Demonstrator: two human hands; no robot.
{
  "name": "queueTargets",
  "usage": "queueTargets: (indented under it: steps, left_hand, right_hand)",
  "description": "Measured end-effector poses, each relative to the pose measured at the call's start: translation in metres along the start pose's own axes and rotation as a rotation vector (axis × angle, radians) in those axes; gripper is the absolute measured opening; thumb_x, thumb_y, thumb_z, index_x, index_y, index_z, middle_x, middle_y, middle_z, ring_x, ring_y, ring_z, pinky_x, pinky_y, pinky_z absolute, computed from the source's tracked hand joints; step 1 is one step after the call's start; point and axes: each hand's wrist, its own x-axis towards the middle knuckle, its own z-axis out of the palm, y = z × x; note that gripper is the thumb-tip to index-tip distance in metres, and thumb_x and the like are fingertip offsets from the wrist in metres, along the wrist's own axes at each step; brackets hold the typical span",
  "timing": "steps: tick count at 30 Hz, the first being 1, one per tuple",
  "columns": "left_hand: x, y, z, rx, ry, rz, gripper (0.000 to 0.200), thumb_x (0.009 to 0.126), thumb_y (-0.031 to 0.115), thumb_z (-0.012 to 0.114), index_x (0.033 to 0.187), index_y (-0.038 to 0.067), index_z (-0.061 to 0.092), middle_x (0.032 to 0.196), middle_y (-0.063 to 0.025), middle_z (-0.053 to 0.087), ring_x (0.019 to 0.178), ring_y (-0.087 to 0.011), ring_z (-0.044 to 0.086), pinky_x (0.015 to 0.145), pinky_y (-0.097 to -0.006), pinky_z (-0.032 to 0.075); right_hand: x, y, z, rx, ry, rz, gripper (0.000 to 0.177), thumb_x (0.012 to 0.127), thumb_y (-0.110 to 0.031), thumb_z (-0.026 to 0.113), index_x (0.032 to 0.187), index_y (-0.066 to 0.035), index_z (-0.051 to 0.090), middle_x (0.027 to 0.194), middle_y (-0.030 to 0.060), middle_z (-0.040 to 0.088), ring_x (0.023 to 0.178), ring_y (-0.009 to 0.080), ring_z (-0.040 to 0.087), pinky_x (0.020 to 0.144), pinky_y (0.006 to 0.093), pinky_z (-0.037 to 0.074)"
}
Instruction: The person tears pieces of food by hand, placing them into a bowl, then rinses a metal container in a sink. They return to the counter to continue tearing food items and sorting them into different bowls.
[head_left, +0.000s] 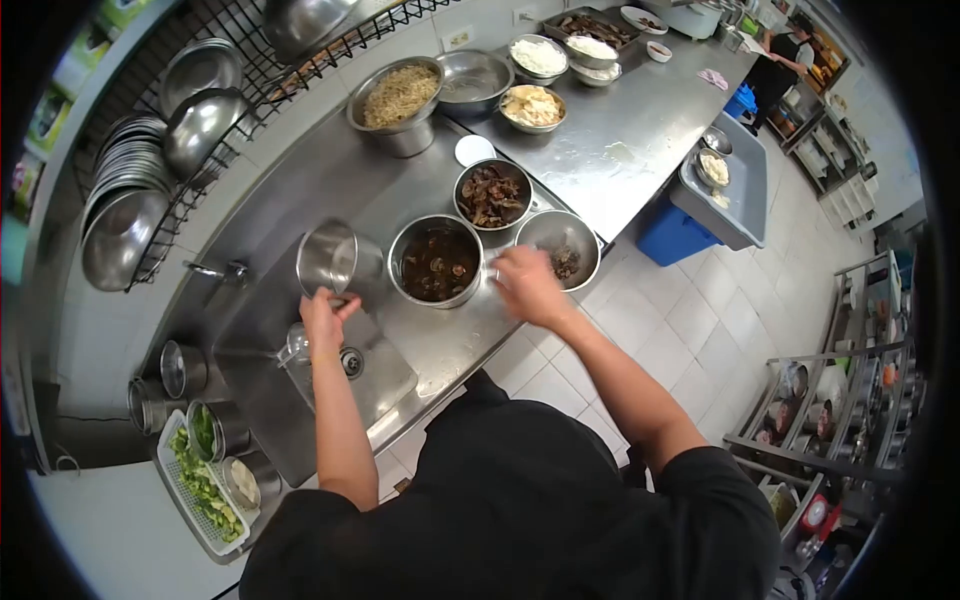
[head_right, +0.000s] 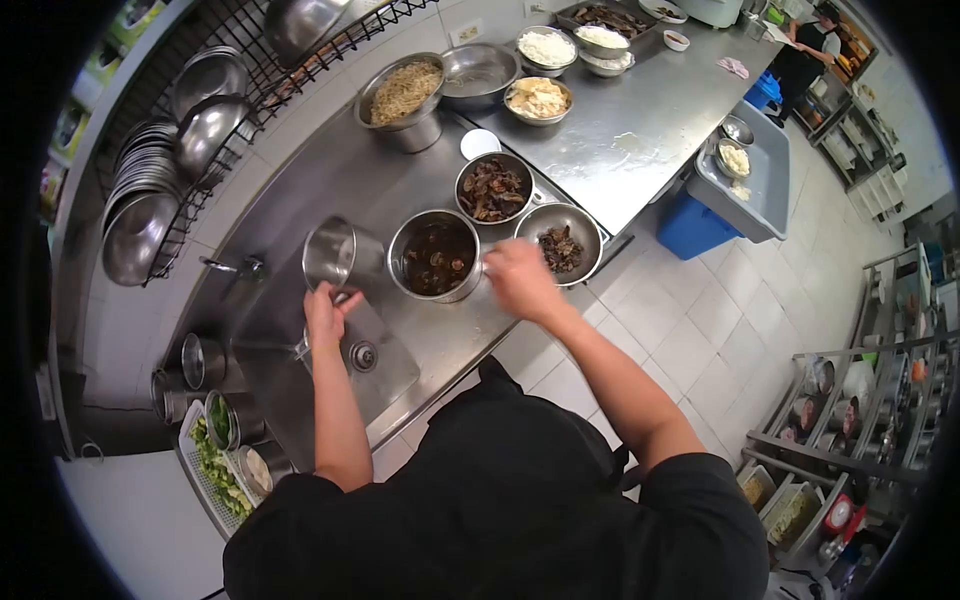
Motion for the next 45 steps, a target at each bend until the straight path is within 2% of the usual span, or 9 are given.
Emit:
queueTargets:
  steps: [12, 20, 24, 27, 32, 38, 40, 42, 45]
  left_hand:
    - [0.104, -0.04, 0.13, 0.33, -0.072, -0.133, 0.035, 0.083, 0.003, 0.058, 0.116, -0.006, 0.051, 0.102, -0.0128, 0.061, 0.084, -0.0199, 0.064, 0.059, -0.032, 0.056]
    - [0.036, -0.034, 0.103, 0.669, -0.094, -0.063, 0.056, 0.095, 0.031, 0.064, 0.135, -0.005, 0.047, 0.117, -0.0145, 0.065, 0.099, -0.017, 0.064, 0.087, -0.0315, 0.05]
    - [-0.02, -0.041, 0.099, 1.119, -0.024, 0.225, 0.047, 0.088, 0.011, 0.062, 0.133, 0.0, 0.051, 0.12, -0.0207, 0.065, 0.108, -0.0289, 0.064, 0.094, -0.0344, 0.047]
    - [-0.034, -0.041, 0.092, 1.058, 0.034, 0.025, 0.058, 0.083, 0.002, 0.057, 0.14, 0.002, 0.045, 0.124, -0.0215, 0.063, 0.108, -0.0291, 0.064, 0.092, -0.0349, 0.049]
    - [-0.054, -0.067, 0.089, 0.754, 0.129, 0.083, 0.06, 0.081, -0.003, 0.053, 0.141, -0.002, 0.045, 0.11, -0.0144, 0.07, 0.079, -0.0124, 0.065, 0.074, -0.0269, 0.052]
    - [-0.076, -0.072, 0.091, 0.687, 0.211, 0.07, 0.063, 0.079, -0.003, 0.052, 0.142, -0.002, 0.044, 0.102, -0.0134, 0.072, 0.076, -0.0138, 0.064, 0.071, -0.0263, 0.051]
    - [-0.085, -0.072, 0.097, 0.786, 0.241, 0.198, 0.058, 0.08, 0.0, 0.058, 0.138, 0.0, 0.05, 0.103, -0.0146, 0.07, 0.084, -0.0201, 0.065, 0.078, -0.0303, 0.051]
    - [-0.094, -0.061, 0.111, 1.524, 0.447, 0.705, 0.05, 0.08, 0.008, 0.067, 0.129, 0.004, 0.057, 0.108, -0.0147, 0.066, 0.101, -0.0259, 0.061, 0.09, -0.0359, 0.048]
    - [-0.094, -0.051, 0.131, 1.29, 0.132, 0.605, 0.038, 0.079, 0.016, 0.072, 0.114, 0.005, 0.063, 0.119, -0.012, 0.061, 0.115, -0.0308, 0.052, 0.1, -0.0403, 0.042]
  right_hand:
    - [-0.014, 0.151, -0.084, 0.058, -0.181, 0.634, 0.021, 0.087, -0.009, 0.063, 0.105, 0.002, 0.062, 0.097, 0.0213, 0.066, 0.084, 0.0363, 0.065, 0.075, 0.0424, 0.052]
    - [0.093, 0.211, -0.044, 0.368, -0.533, 0.507, 0.028, 0.091, -0.024, 0.062, 0.103, 0.001, 0.063, 0.08, 0.0189, 0.067, 0.073, 0.0277, 0.065, 0.07, 0.0387, 0.051]
    - [0.116, 0.222, -0.039, 0.226, -0.817, 0.201, 0.033, 0.09, -0.03, 0.063, 0.103, 0.001, 0.063, 0.076, 0.0191, 0.068, 0.075, 0.0304, 0.067, 0.071, 0.0393, 0.052]
    - [0.118, 0.22, -0.047, 0.177, -1.088, 0.131, 0.035, 0.089, -0.031, 0.063, 0.103, 0.001, 0.064, 0.074, 0.0195, 0.067, 0.076, 0.0329, 0.068, 0.072, 0.0408, 0.052]
    - [0.085, 0.209, -0.05, 0.22, -0.898, 0.272, 0.029, 0.086, -0.022, 0.064, 0.099, 0.004, 0.065, 0.075, 0.0221, 0.066, 0.076, 0.0383, 0.067, 0.071, 0.0435, 0.052]
    - [0.058, 0.183, -0.037, 0.337, -0.762, 0.496, 0.026, 0.087, -0.018, 0.064, 0.096, 0.007, 0.064, 0.068, 0.02, 0.065, 0.058, 0.029, 0.066, 0.059, 0.0407, 0.052]
    - [0.051, 0.172, -0.032, 0.452, -0.707, 0.58, 0.025, 0.088, -0.017, 0.064, 0.096, 0.007, 0.064, 0.065, 0.0186, 0.066, 0.05, 0.0248, 0.064, 0.054, 0.0383, 0.05]
    - [0.048, 0.162, -0.028, 0.444, -0.699, 0.595, 0.025, 0.088, -0.017, 0.063, 0.096, 0.007, 0.064, 0.065, 0.019, 0.066, 0.05, 0.0253, 0.064, 0.054, 0.0384, 0.05]
    - [0.043, 0.161, -0.016, 0.382, -0.652, 0.571, 0.025, 0.088, -0.017, 0.063, 0.097, 0.006, 0.065, 0.066, 0.02, 0.066, 0.052, 0.0265, 0.065, 0.055, 0.039, 0.05]
